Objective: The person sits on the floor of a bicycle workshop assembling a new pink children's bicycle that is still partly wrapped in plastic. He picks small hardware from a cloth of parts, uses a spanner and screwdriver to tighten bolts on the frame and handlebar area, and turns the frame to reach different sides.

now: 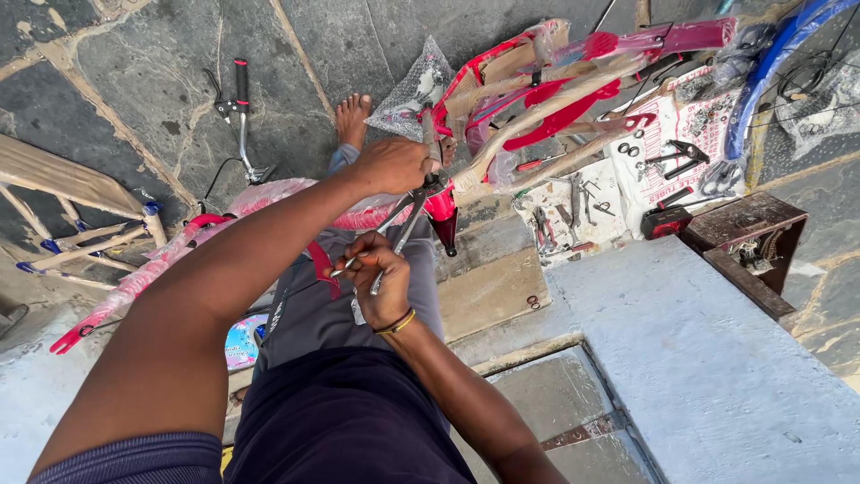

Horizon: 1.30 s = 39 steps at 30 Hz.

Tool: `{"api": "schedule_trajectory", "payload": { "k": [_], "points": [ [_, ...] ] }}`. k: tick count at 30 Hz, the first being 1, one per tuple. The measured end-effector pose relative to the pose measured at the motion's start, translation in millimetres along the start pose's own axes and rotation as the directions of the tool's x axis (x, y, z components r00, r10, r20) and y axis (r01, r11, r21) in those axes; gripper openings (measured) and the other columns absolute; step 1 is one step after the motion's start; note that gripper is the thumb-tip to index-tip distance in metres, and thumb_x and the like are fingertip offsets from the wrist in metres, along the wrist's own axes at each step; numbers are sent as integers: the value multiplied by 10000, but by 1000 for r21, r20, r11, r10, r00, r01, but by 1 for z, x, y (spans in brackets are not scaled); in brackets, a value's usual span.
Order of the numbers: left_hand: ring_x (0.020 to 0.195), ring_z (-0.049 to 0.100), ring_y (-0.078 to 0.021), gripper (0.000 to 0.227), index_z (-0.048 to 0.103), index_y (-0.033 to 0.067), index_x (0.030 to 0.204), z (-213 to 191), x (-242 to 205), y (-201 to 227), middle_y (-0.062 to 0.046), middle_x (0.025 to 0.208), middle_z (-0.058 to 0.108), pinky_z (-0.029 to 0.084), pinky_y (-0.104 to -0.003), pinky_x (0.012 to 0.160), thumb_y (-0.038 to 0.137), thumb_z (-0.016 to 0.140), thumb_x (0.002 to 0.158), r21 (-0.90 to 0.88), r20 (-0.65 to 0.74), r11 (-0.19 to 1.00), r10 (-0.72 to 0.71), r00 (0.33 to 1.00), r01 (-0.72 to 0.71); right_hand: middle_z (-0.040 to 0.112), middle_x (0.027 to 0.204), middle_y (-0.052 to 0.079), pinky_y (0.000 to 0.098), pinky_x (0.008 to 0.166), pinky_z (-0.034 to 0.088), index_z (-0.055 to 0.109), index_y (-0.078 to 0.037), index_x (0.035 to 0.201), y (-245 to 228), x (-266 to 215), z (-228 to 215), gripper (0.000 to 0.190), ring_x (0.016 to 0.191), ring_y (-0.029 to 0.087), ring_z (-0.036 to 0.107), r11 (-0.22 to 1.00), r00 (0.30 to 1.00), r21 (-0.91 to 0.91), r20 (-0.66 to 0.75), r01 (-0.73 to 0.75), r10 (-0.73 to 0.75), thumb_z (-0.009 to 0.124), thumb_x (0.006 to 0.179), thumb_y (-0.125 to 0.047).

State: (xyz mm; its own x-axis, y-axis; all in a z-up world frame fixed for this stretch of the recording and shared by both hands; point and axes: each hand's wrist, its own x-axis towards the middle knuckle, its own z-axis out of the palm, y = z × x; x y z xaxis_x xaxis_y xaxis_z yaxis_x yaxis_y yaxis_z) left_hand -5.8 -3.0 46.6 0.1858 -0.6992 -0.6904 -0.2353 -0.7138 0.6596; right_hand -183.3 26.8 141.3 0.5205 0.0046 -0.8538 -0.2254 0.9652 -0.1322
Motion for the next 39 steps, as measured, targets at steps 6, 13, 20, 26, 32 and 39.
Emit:
{"api": "schedule_trajectory", "payload": {
  "k": [6, 13, 20, 26, 32, 39],
  "points": [
    [1011, 667, -433, 364, 701, 32, 991, -14, -42, 0, -227, 985, 708, 486, -562, 892, 369, 567, 1011, 142, 82, 978, 141, 987, -152, 645, 1226, 106, 491, 979, 515, 550, -35, 1369, -63, -42, 43, 594, 1114, 234, 667, 950, 959, -133, -34, -284, 282, 504, 782, -115],
    [917, 651, -461, 234, 643, 39, 1056, -50, -131, 88, -236, 930, 692, 478, -548, 770, 246, 612, 952, 88, 65, 899, 424, 903, -429, 608, 1370, 140, 404, 1080, 488, 546, 31, 1426, -101, -153, -16, 537, 1249, 280, 616, 959, 938, -198, 241, -203, 248, 574, 900, -73],
    [844, 692, -398, 171, 597, 47, 1054, 45, -166, 165, -218, 856, 711, 507, -502, 739, 201, 614, 982, 314, -44, 949, 24, 999, -9, 681, 1132, 109, 297, 932, 483, 620, -7, 1348, -123, -190, -121, 443, 1055, 164, 640, 593, 998, -803, 14, 48, -62, 630, 1011, -293],
    [770, 728, -209, 145, 570, -25, 1063, 220, -108, 203, -132, 876, 734, 583, -349, 661, 102, 587, 995, -553, -6, 824, -150, 989, 122, 668, 882, 19, 255, 688, 491, 674, -16, 1169, -143, -172, -229, 302, 784, 100, 607, 948, 970, -301, -178, 107, -166, 655, 1024, -280],
    [829, 753, -343, 196, 581, 21, 1150, 324, 12, 238, -190, 915, 754, 558, -440, 708, 94, 592, 969, -216, -39, 961, -186, 982, 173, 701, 837, 74, 299, 651, 530, 700, 10, 1046, -156, -95, -363, 259, 748, 139, 655, 857, 819, -472, -397, 206, -415, 675, 1012, -246],
    [871, 725, -378, 178, 589, 14, 1102, 456, 198, 101, -217, 936, 745, 549, -445, 748, 113, 644, 964, -95, -23, 980, -177, 984, 174, 685, 1039, 263, 541, 837, 541, 719, -41, 987, -222, 81, -635, 335, 966, 447, 676, 200, 735, -869, -491, -453, -468, 685, 894, -361]
  ]
}}
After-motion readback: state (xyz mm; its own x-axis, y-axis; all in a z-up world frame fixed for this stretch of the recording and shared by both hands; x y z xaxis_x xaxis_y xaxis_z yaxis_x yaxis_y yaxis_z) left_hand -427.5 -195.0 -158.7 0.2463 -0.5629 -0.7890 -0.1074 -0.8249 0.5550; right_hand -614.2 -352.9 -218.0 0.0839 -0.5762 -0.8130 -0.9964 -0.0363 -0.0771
